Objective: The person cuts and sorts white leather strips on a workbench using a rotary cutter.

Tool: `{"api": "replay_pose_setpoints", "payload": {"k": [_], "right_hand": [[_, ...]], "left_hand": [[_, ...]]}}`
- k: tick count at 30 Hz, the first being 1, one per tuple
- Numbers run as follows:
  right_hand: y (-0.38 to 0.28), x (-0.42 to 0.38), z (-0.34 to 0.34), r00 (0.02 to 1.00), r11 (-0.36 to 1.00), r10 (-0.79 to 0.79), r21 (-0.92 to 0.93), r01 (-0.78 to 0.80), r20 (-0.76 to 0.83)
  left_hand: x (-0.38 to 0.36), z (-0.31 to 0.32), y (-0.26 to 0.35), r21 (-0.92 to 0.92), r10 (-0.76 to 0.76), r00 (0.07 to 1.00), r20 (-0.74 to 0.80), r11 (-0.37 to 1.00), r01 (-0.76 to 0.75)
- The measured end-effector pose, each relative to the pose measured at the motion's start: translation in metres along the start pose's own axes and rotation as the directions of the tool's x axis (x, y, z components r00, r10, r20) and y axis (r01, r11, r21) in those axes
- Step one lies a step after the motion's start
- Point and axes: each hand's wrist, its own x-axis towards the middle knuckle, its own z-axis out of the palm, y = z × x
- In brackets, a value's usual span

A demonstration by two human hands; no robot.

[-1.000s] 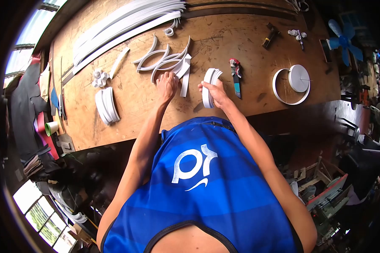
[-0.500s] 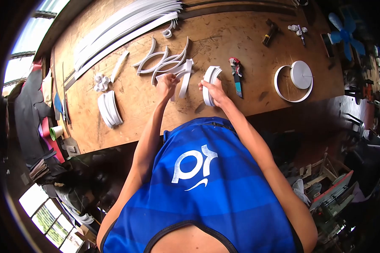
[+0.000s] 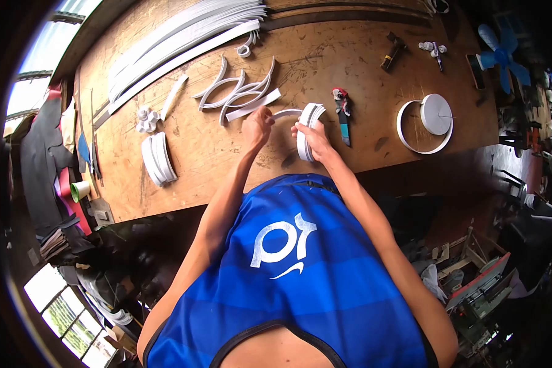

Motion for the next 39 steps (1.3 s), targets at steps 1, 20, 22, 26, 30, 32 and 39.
{"api": "replay_pose_setpoints", "payload": {"k": [1, 20, 22, 26, 30, 32, 39], "right_hand": [[-0.001, -0.002, 0.0, 1.0, 1.0, 0.006, 0.013, -0.005, -0.009], [-0.004, -0.007, 0.002, 0.999, 1.0, 0.005, 0.016, -0.005, 0.043], [-0.005, -0.007, 0.004, 0.998, 1.0, 0.002, 0.007, -0.003, 0.056], [-0.006, -0.006, 0.006, 0.999, 1.0, 0.002, -0.007, -0.002, 0.053], [-0.003, -0.005, 0.01, 0.999, 1.0, 0.004, -0.002, -0.004, 0.041], [0.0, -0.001, 0.013, 0.998, 0.999, 0.041, -0.032, -0.04, 0.05], [-0.017, -0.007, 0.051, 0.993, 0.993, 0.004, 0.115, -0.018, 0.118]], "left_hand": [[0.002, -0.009, -0.002, -0.024, 0.056, 0.998, -0.037, 0.998, -0.057], [0.044, -0.003, -0.044, 0.374, 0.213, 0.968, -0.131, 0.915, -0.151], [0.045, -0.002, -0.046, 0.36, 0.186, 0.968, -0.169, 0.926, -0.116], [0.039, -0.016, -0.04, 0.18, 0.135, 0.989, -0.055, 0.976, -0.123], [0.02, -0.029, -0.009, -0.011, 0.115, 0.993, -0.026, 0.993, -0.115], [0.006, -0.031, 0.008, -0.162, 0.085, 0.996, -0.013, 0.983, -0.086], [-0.039, -0.025, 0.037, -0.326, 0.061, 0.995, 0.075, 0.945, -0.033]]}}
